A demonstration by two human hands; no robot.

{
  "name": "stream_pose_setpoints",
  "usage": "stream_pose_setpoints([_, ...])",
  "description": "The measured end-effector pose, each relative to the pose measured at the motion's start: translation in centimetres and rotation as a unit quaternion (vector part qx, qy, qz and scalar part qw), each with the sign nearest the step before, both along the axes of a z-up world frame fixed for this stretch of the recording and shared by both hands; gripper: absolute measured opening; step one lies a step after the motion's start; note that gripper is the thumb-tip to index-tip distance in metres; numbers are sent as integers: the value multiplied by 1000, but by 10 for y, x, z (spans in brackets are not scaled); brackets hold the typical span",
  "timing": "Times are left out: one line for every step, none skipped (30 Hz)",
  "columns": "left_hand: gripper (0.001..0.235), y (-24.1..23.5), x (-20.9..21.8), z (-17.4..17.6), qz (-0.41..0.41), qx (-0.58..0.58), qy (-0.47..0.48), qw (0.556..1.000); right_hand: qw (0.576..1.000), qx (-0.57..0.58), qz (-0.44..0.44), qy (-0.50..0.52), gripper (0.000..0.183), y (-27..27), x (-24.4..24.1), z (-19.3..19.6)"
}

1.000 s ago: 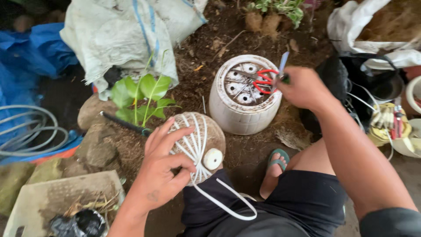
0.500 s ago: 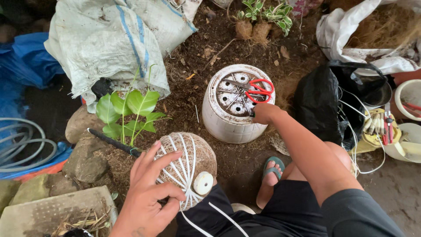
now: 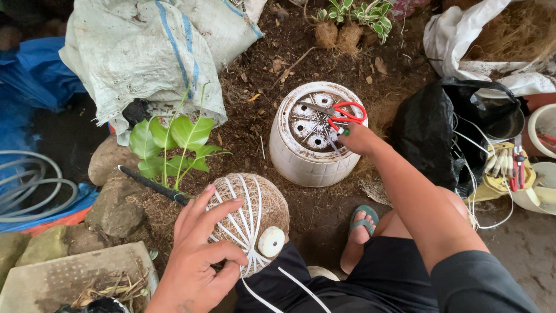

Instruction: The person wraps a white plastic tie around a coconut husk root ball attached to a small plant. They secure the tie by melting the end with a lighter and pressing it flat, repeating the process to ensure the root ball is held firmly.

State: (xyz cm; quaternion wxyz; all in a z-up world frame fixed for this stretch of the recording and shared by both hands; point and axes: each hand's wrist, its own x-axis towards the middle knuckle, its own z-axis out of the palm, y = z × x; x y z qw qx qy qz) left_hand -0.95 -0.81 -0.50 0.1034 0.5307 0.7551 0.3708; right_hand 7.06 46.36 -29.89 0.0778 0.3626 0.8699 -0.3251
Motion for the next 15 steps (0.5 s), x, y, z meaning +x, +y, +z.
stream_pose_setpoints([12,0,0,1,0,3,1,1000,1000,8,3,-7,47,1,0,-2])
stream_pose_setpoints([11,-1,0,1,7,-3,-2,1000,1000,16,7,-13,42,1,1,-3])
stream_pose_setpoints([11,-2,0,2,12,-9,-6,1000,999,23,9,-20,38,0,3,-4])
stream_pose_setpoints([11,-1,0,2,17,-16,-10,1000,999,41,15,-22,37,-2,5,-3])
stream_pose_setpoints([10,-2,1,2,19,-19,-8,1000,998,58,21,-23,36,-6,7,-3])
stream_pose_setpoints([10,-1,2,2,21,-22,-6,1000,997,74,27,-24,35,-10,9,0])
stream_pose_setpoints([9,-1,2,2,22,-26,-3,999,997,75,16,-14,34,-14,11,2])
stream_pose_setpoints([9,-1,3,2,22,-25,-3,999,997,76,5,-5,34,-19,13,6])
stream_pose_setpoints([9,-1,3,2,21,-24,-2,999,997,78,-7,5,35,-22,14,10])
stream_pose_setpoints([8,-1,3,2,20,-23,-1,1000,997,74,-12,8,33,-25,15,15])
stream_pose_setpoints([9,0,3,3,22,-24,0,999,997,70,-18,11,32,-26,15,19])
stream_pose_setpoints([9,0,3,4,23,-25,0,999,997,66,-23,14,31,-28,15,24])
stream_pose_setpoints([9,0,4,4,24,-26,1,999,997,75,-20,6,28,-29,16,29])
stream_pose_setpoints([8,2,4,4,20,-19,2,1000,996,84,-17,-2,27,-30,18,34])
stream_pose_setpoints([8,3,4,5,19,-14,3,1000,996,91,-11,-9,26,-33,16,38])
